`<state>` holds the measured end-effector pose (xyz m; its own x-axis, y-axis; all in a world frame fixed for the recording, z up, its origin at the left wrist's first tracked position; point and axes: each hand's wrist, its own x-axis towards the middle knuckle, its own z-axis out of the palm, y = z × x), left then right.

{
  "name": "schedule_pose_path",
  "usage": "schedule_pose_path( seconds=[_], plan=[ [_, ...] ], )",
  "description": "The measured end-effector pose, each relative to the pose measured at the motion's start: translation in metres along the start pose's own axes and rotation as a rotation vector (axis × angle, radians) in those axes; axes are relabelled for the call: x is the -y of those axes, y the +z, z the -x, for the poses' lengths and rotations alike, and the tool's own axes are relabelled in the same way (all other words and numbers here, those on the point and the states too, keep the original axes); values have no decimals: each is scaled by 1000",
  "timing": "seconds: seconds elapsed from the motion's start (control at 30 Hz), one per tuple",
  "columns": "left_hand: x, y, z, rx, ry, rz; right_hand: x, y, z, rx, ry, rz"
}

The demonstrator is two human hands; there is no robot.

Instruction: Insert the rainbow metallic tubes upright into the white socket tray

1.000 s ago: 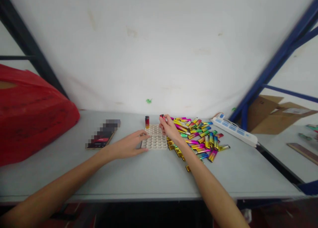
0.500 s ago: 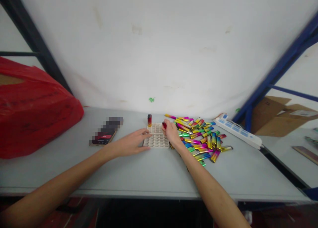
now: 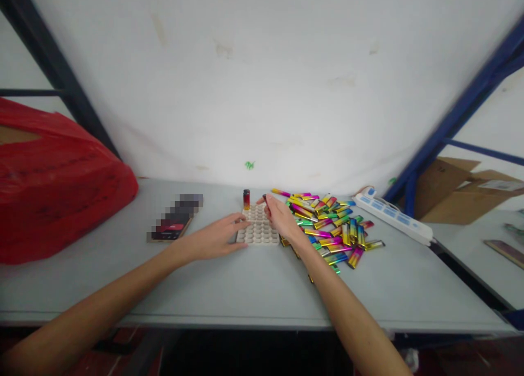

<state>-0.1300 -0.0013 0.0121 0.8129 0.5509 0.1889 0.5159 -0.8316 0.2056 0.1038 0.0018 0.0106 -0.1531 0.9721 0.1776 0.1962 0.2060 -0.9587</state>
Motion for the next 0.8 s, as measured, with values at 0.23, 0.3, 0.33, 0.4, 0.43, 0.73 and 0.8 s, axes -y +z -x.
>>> schedule_pose_path(
  seconds=[0.23,0.3,0.33,0.4,0.43,0.73,0.8],
  plan=[
    [-7,2,1,-5,-15,-69,11,-2,-12,7,-427,622],
    [-8,3,2,-1,-20,-76,13,0,-19,-14,-442,733],
    [-9,3,2,1,-24,-79,13,2,-23,-27,-428,765],
    [-10,3,2,0,-30,-84,13,5,-30,-39,-390,771],
    [-11,3,2,0,-32,-88,12,6,-32,-36,-377,760],
    [-14,2,2,-15,-74,-10,4,9,-40,106,-364,923],
    [-13,2,2,-17,-104,12,7,12,-40,115,-353,1035]
  ],
)
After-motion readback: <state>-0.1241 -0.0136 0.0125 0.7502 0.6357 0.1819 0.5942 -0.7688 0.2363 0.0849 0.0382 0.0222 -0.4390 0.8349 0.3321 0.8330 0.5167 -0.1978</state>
